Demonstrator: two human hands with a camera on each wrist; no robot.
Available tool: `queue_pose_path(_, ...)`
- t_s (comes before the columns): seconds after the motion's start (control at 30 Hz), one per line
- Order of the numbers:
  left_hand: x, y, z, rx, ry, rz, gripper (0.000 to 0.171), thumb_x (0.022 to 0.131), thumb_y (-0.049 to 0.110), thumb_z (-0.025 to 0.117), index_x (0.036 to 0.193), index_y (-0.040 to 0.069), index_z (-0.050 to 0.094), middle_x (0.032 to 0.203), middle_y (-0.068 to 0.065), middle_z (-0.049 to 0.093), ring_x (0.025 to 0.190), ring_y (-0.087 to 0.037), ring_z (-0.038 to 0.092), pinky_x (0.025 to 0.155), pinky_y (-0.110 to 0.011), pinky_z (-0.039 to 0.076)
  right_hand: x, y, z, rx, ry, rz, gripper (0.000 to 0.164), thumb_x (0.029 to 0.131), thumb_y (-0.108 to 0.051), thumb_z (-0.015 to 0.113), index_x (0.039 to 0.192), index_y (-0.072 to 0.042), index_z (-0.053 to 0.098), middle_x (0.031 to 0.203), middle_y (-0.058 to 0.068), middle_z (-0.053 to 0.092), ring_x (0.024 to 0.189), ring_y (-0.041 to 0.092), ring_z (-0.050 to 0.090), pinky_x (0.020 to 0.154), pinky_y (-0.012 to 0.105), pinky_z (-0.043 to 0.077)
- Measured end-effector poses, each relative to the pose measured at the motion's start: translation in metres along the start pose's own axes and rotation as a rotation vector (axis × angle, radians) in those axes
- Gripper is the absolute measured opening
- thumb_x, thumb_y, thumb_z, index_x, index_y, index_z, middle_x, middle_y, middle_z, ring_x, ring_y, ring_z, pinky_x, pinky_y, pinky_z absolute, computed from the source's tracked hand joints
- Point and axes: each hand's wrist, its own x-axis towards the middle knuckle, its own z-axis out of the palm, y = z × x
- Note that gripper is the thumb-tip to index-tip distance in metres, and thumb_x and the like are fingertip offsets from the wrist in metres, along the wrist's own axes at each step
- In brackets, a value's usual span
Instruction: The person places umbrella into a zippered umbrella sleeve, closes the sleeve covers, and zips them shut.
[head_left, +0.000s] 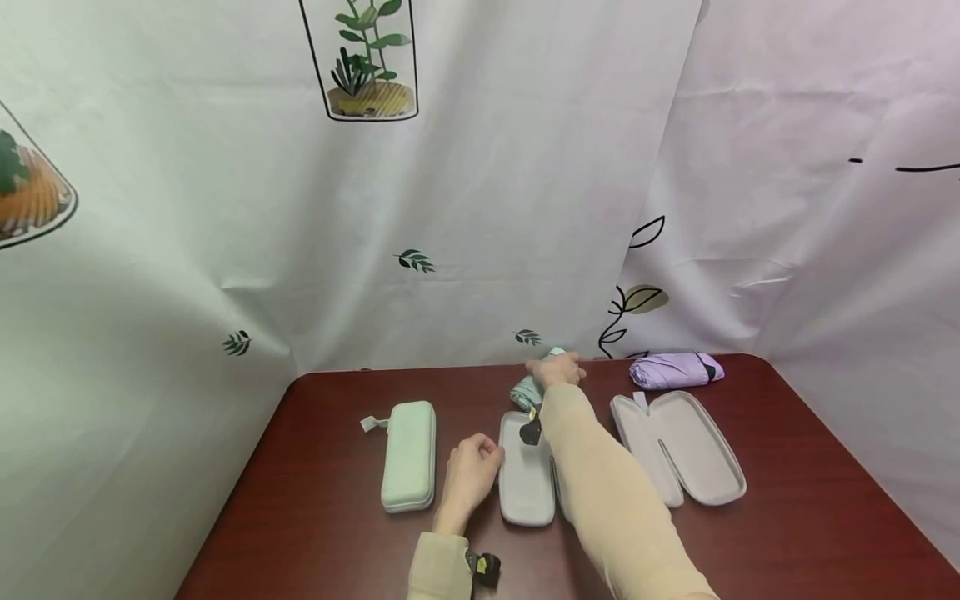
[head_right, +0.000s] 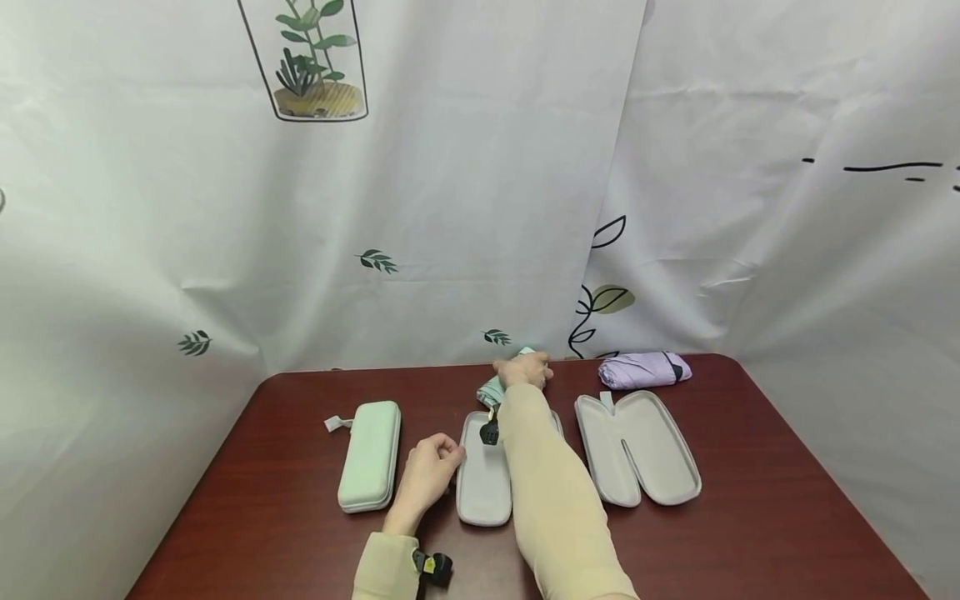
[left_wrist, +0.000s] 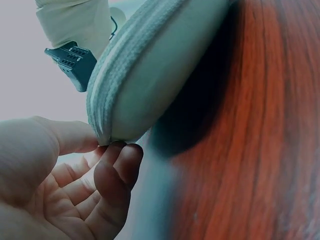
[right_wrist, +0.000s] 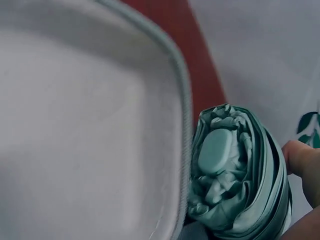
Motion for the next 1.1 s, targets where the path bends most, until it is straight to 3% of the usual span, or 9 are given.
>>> queue_pose_path(0.2,0.001,0.001,0.0,0.006,0.003,-0.005,0.012,0.086,0.017,0.066,0.075,0.013,0.063,0.057,0.005,0.053,0.049,-0.011,0.048,0.049,-0.029,0.04,-0.006,-0.002,-0.006,0.196,-0.059,0.045,0.09,0.076,-0.03,0.076,0.141,0.002,0.023,0.132,0.034,0.036,0.118,0.04,0.043,0.094,0.048,0.046)
queue_pose_path(0.37,0.002,0.003,-0.001,0.008,0.001,-0.005,0.011,0.085,0.016,0.066,0.075,0.012,0.063,0.057,0.004,0.053,0.05,-0.012,0.048,0.051,-0.03,0.041,-0.007,-0.005,-0.01,0.247,-0.103,0.033,0.092,0.075,-0.028,0.075,0.143,0.001,0.021,0.127,0.029,0.04,0.112,0.036,0.046,0.09,0.045,0.049)
queue_pose_path(0.47,0.002,0.003,-0.001,0.005,-0.003,-0.006,0.011,0.085,0.016,0.066,0.075,0.011,0.063,0.058,0.004,0.053,0.051,-0.012,0.049,0.052,-0.031,0.041,-0.007,-0.009,-0.013,0.278,-0.122,-0.002,0.092,0.075,-0.027,0.074,0.144,0.001,0.02,0.125,0.025,0.042,0.109,0.034,0.048,0.091,0.044,0.048)
queue_pose_path(0.63,0.003,0.001,-0.002,-0.003,0.001,-0.003,0.011,0.084,0.017,0.066,0.075,0.011,0.064,0.059,0.005,0.054,0.052,-0.012,0.05,0.053,-0.031,0.042,-0.016,-0.021,-0.02,0.32,-0.127,-0.099,0.079,0.073,-0.021,0.074,0.134,0.001,0.029,0.118,0.021,0.045,0.099,0.03,0.053,0.085,0.04,0.05)
queue_pose_path(0.83,0.004,0.0,0.0,-0.007,0.0,-0.007,0.011,0.084,0.018,0.067,0.076,0.011,0.063,0.06,0.005,0.055,0.053,-0.012,0.05,0.053,-0.031,0.042,-0.034,-0.027,-0.038,0.267,-0.158,-0.202,0.087,0.074,-0.021,0.073,0.143,-0.001,0.024,0.12,0.019,0.046,0.102,0.031,0.052,0.084,0.041,0.049)
queue_pose_path(1.1,0.005,-0.001,-0.001,-0.023,-0.008,-0.023,0.011,0.084,0.018,0.067,0.077,0.011,0.064,0.061,0.005,0.057,0.053,-0.012,0.052,0.053,-0.032,0.043,-0.059,-0.009,-0.061,0.064,-0.148,-0.321,0.094,0.079,-0.028,0.074,0.152,-0.004,0.019,0.123,0.022,0.05,0.104,0.034,0.054,0.083,0.045,0.049)
